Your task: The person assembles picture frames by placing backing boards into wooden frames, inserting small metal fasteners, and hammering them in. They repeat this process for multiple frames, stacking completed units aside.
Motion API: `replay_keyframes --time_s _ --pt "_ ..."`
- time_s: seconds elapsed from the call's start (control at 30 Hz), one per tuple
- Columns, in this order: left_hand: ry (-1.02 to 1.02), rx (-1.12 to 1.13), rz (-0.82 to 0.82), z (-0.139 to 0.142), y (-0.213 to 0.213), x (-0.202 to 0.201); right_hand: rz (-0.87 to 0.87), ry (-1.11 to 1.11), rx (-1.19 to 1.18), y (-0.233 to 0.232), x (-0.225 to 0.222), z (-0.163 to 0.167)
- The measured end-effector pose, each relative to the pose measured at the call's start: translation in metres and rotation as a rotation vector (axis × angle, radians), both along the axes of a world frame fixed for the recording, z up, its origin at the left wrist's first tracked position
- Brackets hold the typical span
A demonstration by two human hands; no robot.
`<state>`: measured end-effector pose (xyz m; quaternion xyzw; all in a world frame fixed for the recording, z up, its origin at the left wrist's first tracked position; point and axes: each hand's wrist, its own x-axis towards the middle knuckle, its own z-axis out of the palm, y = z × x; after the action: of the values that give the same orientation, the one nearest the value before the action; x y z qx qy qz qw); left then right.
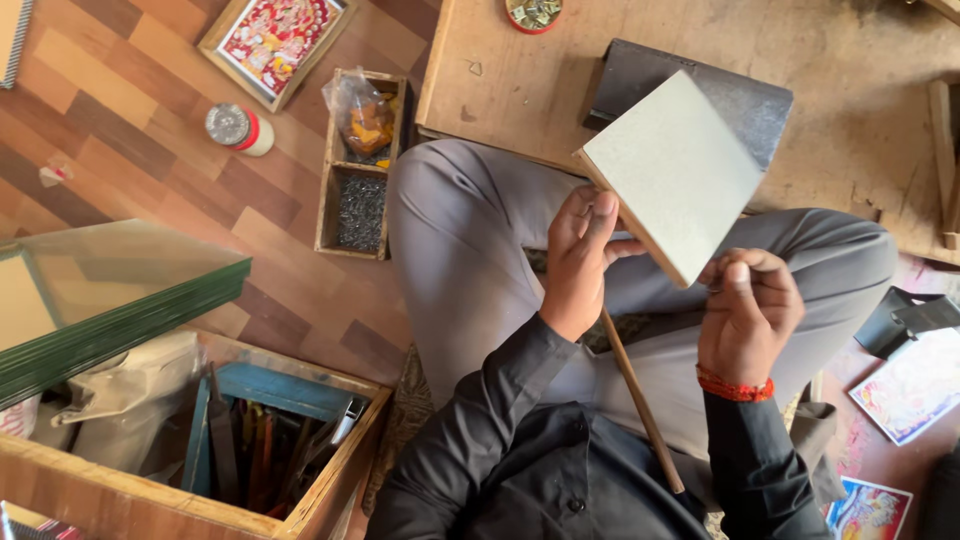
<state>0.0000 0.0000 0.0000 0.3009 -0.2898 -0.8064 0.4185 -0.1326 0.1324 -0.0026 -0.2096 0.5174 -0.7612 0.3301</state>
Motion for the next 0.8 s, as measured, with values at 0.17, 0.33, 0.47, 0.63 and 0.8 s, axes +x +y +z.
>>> replay_keyframes --time_s 0.17,0.33,0.47,0.63,0.8 --pt "0.041 -0.122 0.048 0.032 0.019 0.015 -0.117 0.247 0.009 0.010 -0.015 0.029" --pt "0.049 -0.169 0.068 0.037 0.020 0.015 -0.020 0.362 0.004 -0.005 -0.020 0.075" --pt "0.122 -0.168 0.092 0.030 0.009 0.010 0.085 0.605 0.128 -0.032 -0.011 0.113" --pt "0.184 -0.142 0.109 0.029 0.003 0.005 0.223 1.111 0.266 -0.073 0.002 0.130" --pt "0.108 -0.045 0.128 0.042 0.007 0.006 0.240 1.134 0.231 -0.090 0.019 0.120"
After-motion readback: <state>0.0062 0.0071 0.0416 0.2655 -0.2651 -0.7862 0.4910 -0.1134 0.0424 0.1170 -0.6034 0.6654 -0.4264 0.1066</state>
